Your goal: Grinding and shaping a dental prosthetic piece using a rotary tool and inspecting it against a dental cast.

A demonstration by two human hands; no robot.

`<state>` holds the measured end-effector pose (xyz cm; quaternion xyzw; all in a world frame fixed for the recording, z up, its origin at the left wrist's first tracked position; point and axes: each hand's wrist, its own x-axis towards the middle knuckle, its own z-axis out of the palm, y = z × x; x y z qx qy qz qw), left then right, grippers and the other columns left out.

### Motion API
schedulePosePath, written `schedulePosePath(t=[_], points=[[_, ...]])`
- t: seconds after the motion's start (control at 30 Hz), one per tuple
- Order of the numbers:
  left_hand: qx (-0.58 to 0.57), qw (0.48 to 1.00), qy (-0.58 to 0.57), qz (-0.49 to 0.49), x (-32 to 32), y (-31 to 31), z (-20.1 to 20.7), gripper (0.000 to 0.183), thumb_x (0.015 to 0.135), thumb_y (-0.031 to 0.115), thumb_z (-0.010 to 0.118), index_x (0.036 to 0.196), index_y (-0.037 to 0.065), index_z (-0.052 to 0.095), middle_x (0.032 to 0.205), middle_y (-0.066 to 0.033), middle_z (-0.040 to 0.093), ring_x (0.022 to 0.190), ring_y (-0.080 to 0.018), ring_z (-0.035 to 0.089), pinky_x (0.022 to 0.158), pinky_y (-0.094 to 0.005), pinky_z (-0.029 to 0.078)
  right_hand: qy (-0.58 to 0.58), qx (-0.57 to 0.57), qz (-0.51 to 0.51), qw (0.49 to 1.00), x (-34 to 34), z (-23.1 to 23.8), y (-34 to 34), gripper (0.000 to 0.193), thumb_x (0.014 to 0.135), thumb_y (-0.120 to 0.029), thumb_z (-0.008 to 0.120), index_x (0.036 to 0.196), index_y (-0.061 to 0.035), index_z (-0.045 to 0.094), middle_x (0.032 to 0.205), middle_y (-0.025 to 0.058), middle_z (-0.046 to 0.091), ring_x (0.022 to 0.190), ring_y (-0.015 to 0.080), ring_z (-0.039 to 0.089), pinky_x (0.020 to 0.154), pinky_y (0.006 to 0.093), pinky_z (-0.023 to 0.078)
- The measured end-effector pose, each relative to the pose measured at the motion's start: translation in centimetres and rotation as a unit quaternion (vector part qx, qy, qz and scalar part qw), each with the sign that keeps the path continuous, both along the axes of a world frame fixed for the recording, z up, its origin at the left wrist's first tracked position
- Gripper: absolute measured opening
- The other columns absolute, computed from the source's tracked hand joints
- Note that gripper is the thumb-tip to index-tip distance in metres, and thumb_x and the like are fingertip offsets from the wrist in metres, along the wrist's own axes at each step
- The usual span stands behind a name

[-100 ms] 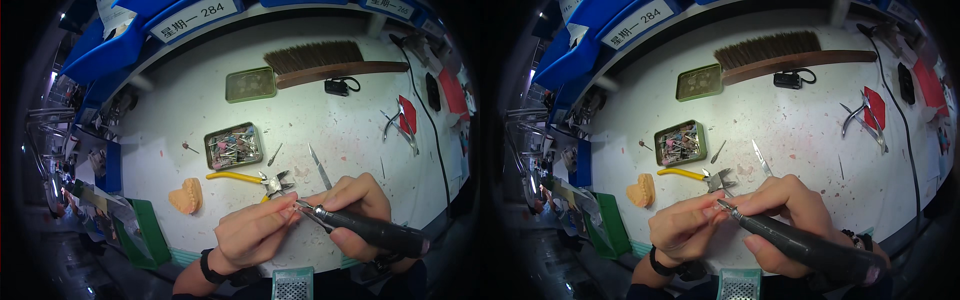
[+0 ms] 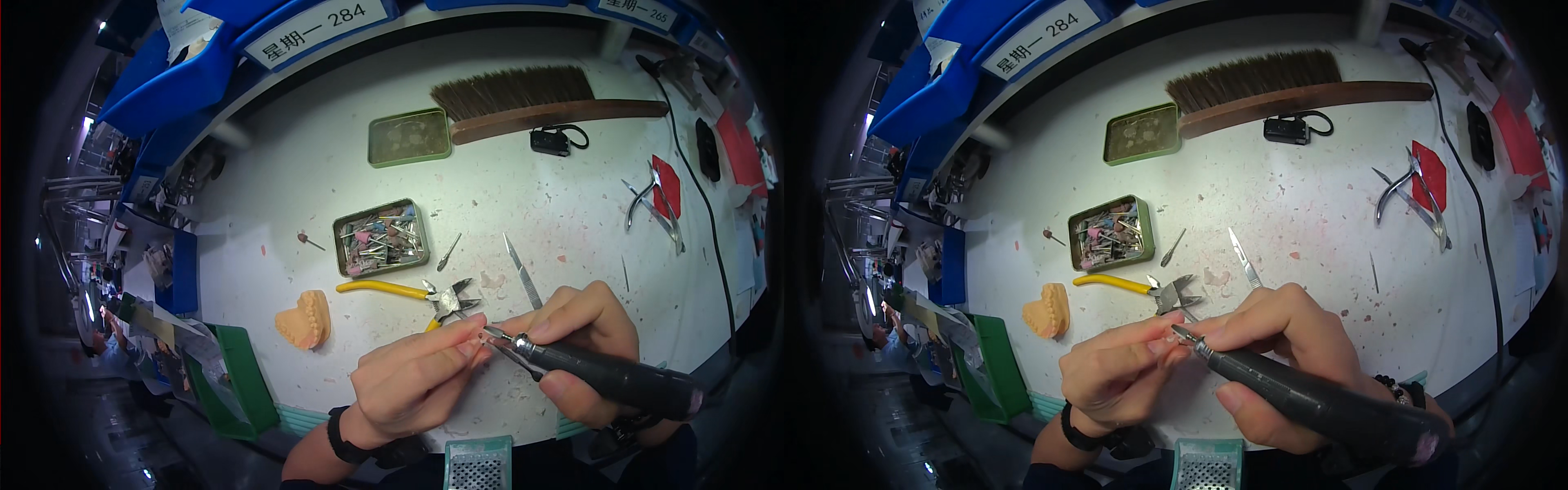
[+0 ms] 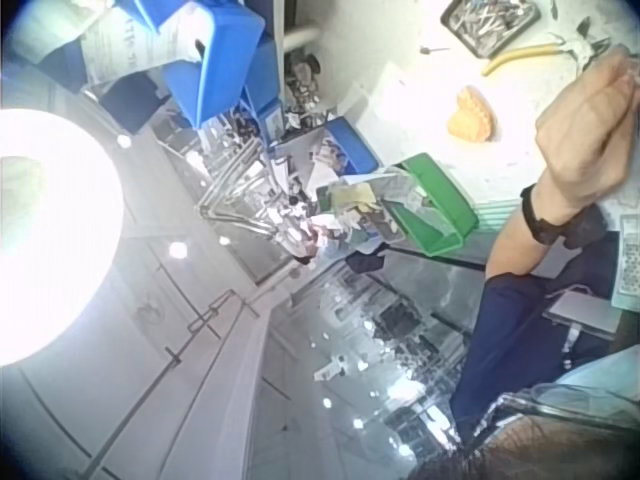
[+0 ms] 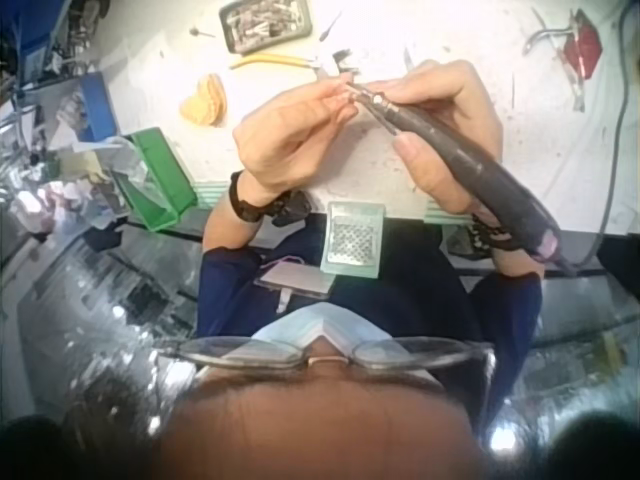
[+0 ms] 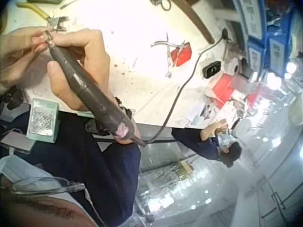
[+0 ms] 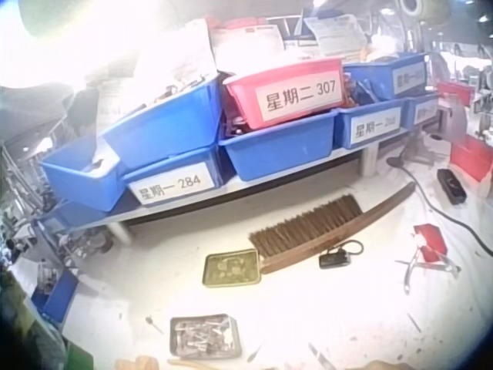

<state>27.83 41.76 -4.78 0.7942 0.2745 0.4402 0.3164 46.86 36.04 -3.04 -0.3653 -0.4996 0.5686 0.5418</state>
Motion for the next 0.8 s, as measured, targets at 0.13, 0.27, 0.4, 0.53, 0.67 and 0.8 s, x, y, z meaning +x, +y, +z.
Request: schedulePosePath(t=[0.13,0.27,0.4,0.53,0.67,0.8], points=[[-0.006,1.000,-0.002,0.002,0.1,0.0,-0.1,0.024,0.066,-0.003,0.077,0.085,-0.001,0.063,0.090,-0.0207,0.067,0.071,-0.0240,0.069,0.060,-0.0264,0.056,0.037,0.055,-0.058,0.996,-0.7,-1.2,0.0,0.034,0.079,-0.009,0.059,0.107,0.0023,0.043,0.101,0.0193,0.059,0.073,0.0119,0.053,0.068,0.0257,0.044],[-0.009,1.000,-0.002,0.005,0.0,0.0,-0.1,0.024,0.066,-0.003,0.077,0.085,-0.001,0.063,0.089,-0.0210,0.067,0.071,-0.0240,0.069,0.060,-0.0259,0.055,0.023,0.051,-0.054,0.997,-0.5,-0.9,0.0,0.035,0.078,-0.009,0.060,0.107,0.0021,0.044,0.102,0.0199,0.059,0.075,0.0133,0.055,0.070,0.0264,0.045],[0.001,1.000,-0.006,0.000,-0.1,0.1,-0.3,0.023,0.066,-0.002,0.077,0.086,-0.001,0.063,0.089,-0.0204,0.068,0.068,-0.0238,0.069,0.058,-0.0256,0.055,-0.046,0.026,0.007,0.999,0.1,-0.2,0.0,0.033,0.082,-0.013,0.061,0.104,-0.0002,0.039,0.097,0.0192,0.052,0.101,0.0283,0.059,0.090,0.0391,0.046],[0.007,1.000,0.001,0.001,-0.2,0.2,-0.1,0.022,0.066,-0.002,0.076,0.085,-0.001,0.064,0.089,-0.0196,0.068,0.066,-0.0233,0.068,0.057,-0.0255,0.054,-0.106,0.089,0.016,0.990,0.3,-0.3,0.5,0.033,0.081,-0.013,0.062,0.104,-0.0003,0.041,0.099,0.0219,0.056,0.098,0.0269,0.060,0.087,0.0371,0.048],[0.014,1.000,0.004,-0.010,0.0,0.3,0.2,0.022,0.065,-0.002,0.076,0.085,-0.001,0.065,0.089,-0.0189,0.068,0.064,-0.0227,0.067,0.055,-0.0254,0.054,-0.083,0.099,-0.039,0.991,0.1,-0.4,0.2,0.035,0.073,-0.009,0.066,0.103,0.0030,0.053,0.100,0.0223,0.063,0.092,0.0275,0.065,0.081,0.0342,0.052],[0.031,0.998,0.048,-0.015,-0.5,0.5,0.4,0.022,0.066,-0.002,0.075,0.085,-0.001,0.066,0.090,-0.0186,0.068,0.063,-0.0222,0.067,0.054,-0.0253,0.053,-0.003,0.035,-0.049,0.998,-0.4,-0.7,0.3,0.035,0.072,-0.009,0.067,0.103,0.0024,0.054,0.101,0.0223,0.063,0.089,0.0282,0.066,0.080,0.0340,0.052]])
